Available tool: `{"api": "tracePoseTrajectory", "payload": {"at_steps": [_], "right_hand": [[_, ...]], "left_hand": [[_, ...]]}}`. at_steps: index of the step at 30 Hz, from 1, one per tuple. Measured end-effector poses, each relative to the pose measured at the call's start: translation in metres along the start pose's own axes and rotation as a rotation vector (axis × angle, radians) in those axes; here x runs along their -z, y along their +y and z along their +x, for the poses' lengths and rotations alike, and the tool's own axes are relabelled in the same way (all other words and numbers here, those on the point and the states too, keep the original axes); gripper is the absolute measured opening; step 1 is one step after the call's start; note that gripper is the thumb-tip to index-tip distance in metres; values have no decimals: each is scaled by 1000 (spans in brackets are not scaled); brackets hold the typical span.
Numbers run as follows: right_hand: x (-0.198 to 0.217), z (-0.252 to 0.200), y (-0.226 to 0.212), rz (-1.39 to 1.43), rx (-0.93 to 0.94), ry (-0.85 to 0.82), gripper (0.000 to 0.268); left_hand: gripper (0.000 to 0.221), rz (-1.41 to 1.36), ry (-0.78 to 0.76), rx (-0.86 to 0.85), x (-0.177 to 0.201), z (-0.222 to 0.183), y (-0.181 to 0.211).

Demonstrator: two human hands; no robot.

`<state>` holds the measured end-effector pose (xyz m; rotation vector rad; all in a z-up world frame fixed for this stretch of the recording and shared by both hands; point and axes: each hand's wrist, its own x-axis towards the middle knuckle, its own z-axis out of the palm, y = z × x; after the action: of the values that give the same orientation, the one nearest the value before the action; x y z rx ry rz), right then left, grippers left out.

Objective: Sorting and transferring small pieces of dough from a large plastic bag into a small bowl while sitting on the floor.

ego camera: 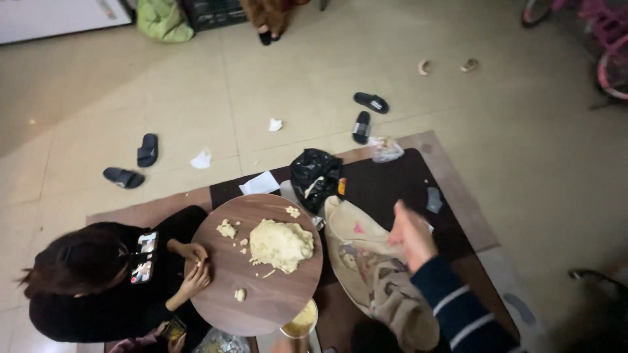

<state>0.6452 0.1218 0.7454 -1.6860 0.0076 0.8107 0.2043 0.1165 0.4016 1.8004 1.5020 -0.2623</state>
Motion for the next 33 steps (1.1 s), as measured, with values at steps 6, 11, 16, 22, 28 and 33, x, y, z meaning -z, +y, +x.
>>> {"api": "tracePoseTrajectory", "payload": {"at_steps": [6,11,16,22,28,33], "right_hand": [[63,43,-63,150,16,52,66],[84,108,-102,132,8,79,80],[77,270,-127,165,-7,30,80],[86,441,-216,5,80,128,65],[48,458,-367,-24,69,-178,71],[22,506,-410,-3,51,-304,86]], "left_hand": [[56,-255,-63,-328,189,3,326],[36,-280,-73,-551,164,21,449],[48,-208,-39,-684,161,92,558],[41,-77,35,-650,193,221,695],[41,-286,5,-526,213,266,784],[37,-433,56,-594,252,306,856]]}}
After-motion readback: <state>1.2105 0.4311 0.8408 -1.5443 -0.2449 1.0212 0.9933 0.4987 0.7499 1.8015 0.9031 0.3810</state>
